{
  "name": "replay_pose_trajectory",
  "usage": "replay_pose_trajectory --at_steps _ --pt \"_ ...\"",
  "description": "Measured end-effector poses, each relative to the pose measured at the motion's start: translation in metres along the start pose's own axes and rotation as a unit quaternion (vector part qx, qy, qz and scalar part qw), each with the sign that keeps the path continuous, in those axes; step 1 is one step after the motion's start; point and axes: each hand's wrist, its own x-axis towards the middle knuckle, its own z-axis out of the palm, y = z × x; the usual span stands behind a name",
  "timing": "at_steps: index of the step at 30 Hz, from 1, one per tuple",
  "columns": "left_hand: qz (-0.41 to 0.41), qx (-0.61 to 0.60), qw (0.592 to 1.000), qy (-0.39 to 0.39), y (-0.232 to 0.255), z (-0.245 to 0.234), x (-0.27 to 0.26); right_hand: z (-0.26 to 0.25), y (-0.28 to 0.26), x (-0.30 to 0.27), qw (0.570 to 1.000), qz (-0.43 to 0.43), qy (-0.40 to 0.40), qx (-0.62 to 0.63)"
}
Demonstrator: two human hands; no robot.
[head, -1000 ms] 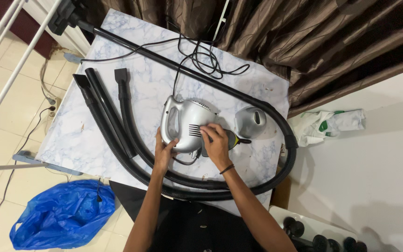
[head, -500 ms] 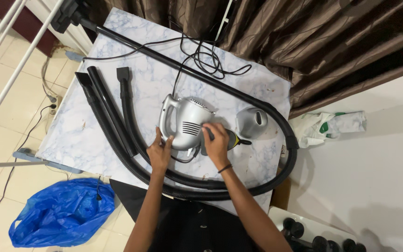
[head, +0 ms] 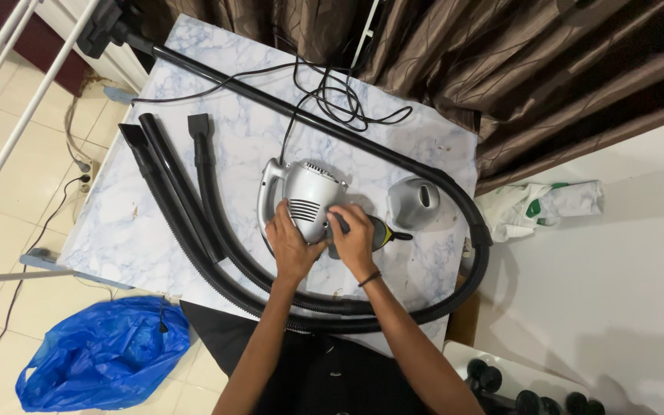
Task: The person assembles a vacuum cleaner by connecting the hose, attachments, and main unit parts.
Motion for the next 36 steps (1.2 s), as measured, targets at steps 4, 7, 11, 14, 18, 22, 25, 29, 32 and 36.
replay_pose_trajectory --at_steps 4,7,11,14,18,22,25,29,32,36 --pt "0.062 0.048 0.997 0.016 -0.001 -0.002 0.003 0.005 0.006 0.03 0.999 0.011 0.032 -0.024" --pt "0.056 0.057 0.997 0.023 0.002 0.002 0.002 0.007 0.014 0.038 0.997 0.041 0.056 -0.03" --pt "0.044 0.067 0.996 0.034 0.007 0.004 0.001 0.019 0.032 0.018 0.987 0.13 0.091 -0.018" --pt "0.039 0.065 0.997 0.032 0.007 0.003 0.002 0.026 0.053 -0.008 0.981 0.181 0.07 -0.013" --pt "0.023 0.084 0.996 0.028 0.006 0.003 0.007 0.034 0.068 -0.019 0.979 0.195 0.06 0.018" --pt "0.018 0.078 0.997 -0.008 0.003 -0.008 0.017 0.028 0.057 -0.009 0.976 0.194 0.057 0.078" --pt "0.005 0.069 0.997 -0.029 0.003 -0.015 0.021 0.016 0.044 -0.004 0.982 0.162 0.062 0.068" --pt "0.016 0.011 0.998 -0.055 0.008 -0.025 0.016 -0.009 0.032 -0.001 0.986 0.14 0.075 0.04" --pt "0.017 -0.018 0.995 -0.093 0.013 -0.031 0.007 -0.023 0.03 -0.005 0.981 0.163 0.077 0.064" --pt "0.027 -0.029 0.991 -0.124 0.024 -0.03 -0.007 -0.035 0.035 -0.02 0.978 0.166 0.099 0.074"
